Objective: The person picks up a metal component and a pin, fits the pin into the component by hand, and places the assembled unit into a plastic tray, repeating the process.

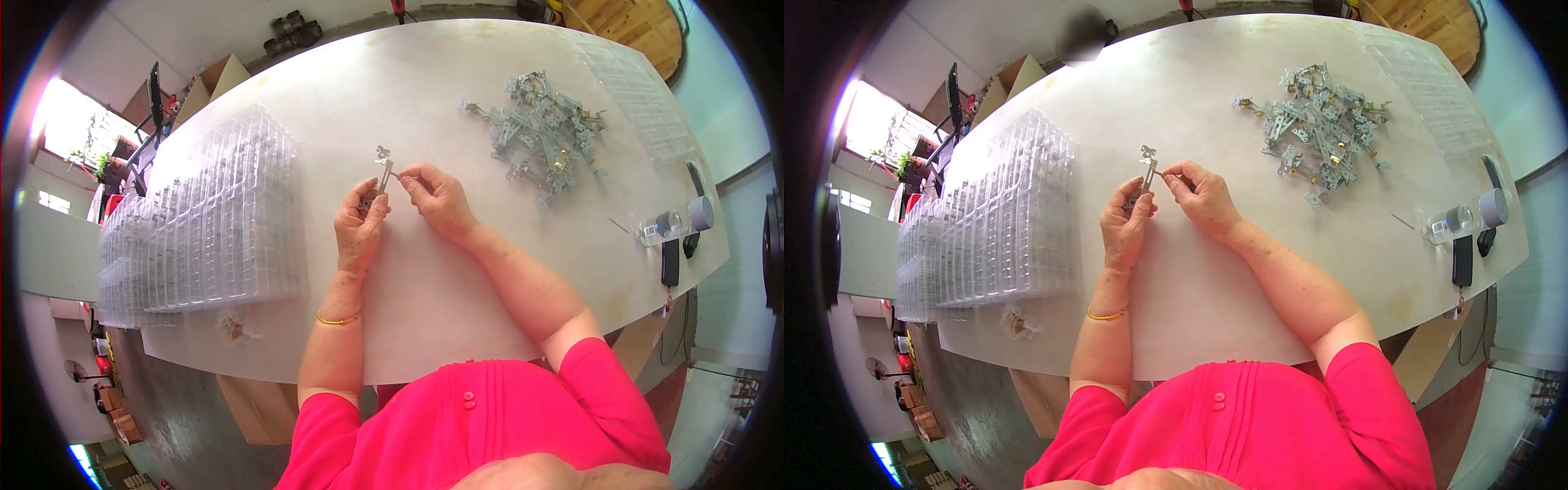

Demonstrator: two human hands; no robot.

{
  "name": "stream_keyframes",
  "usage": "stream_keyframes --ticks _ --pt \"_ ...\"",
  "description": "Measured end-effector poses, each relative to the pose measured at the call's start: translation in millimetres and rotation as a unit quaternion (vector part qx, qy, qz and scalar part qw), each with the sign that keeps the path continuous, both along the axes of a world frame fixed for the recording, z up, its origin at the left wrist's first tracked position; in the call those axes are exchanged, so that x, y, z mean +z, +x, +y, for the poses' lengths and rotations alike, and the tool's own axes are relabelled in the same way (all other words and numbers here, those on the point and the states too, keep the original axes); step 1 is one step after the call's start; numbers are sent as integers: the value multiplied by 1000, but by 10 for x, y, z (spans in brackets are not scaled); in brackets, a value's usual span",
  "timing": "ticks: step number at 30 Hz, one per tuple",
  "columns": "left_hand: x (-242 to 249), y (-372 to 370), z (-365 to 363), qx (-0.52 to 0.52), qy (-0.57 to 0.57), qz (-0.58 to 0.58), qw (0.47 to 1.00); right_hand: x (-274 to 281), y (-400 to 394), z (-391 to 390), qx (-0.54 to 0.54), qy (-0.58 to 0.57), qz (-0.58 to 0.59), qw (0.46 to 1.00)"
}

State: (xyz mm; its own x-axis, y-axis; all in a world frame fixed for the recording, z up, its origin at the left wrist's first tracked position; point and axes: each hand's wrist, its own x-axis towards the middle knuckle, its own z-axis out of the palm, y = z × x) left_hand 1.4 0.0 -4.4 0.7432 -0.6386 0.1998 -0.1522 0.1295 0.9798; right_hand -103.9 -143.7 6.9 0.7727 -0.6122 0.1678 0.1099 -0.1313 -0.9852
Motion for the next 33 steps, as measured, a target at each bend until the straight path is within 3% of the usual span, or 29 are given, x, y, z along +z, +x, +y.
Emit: stream_keyframes --ticks 8,11,17,20,23,26,30,33 --pt "-30 9 3 7 13 -40 999 2 -9 15 -11 -53 6 999" --pt "-73 32 6 6 16 -57 998 10 -33 19 20 -146 0 989" --pt "-71 13 -1 9 36 -91 995 78 -40 10 -34 -110 30 993" --pt "-22 -22 -4 17 47 -87 995 -61 22 20 0 -167 -60 984" --pt "-23 -16 -5 10 43 -82 996 -6 -12 49 -35 -96 -10 995" --pt "3 -47 -14 26 52 -97 994 -8 -21 -6 -22 -107 28 994" --pt "-22 -23 -26 18 7 -41 999 -3 -29 31 12 -146 -13 989" --pt "32 -23 -16 10 14 -15 1000 110 -82 34 11 -115 50 992"
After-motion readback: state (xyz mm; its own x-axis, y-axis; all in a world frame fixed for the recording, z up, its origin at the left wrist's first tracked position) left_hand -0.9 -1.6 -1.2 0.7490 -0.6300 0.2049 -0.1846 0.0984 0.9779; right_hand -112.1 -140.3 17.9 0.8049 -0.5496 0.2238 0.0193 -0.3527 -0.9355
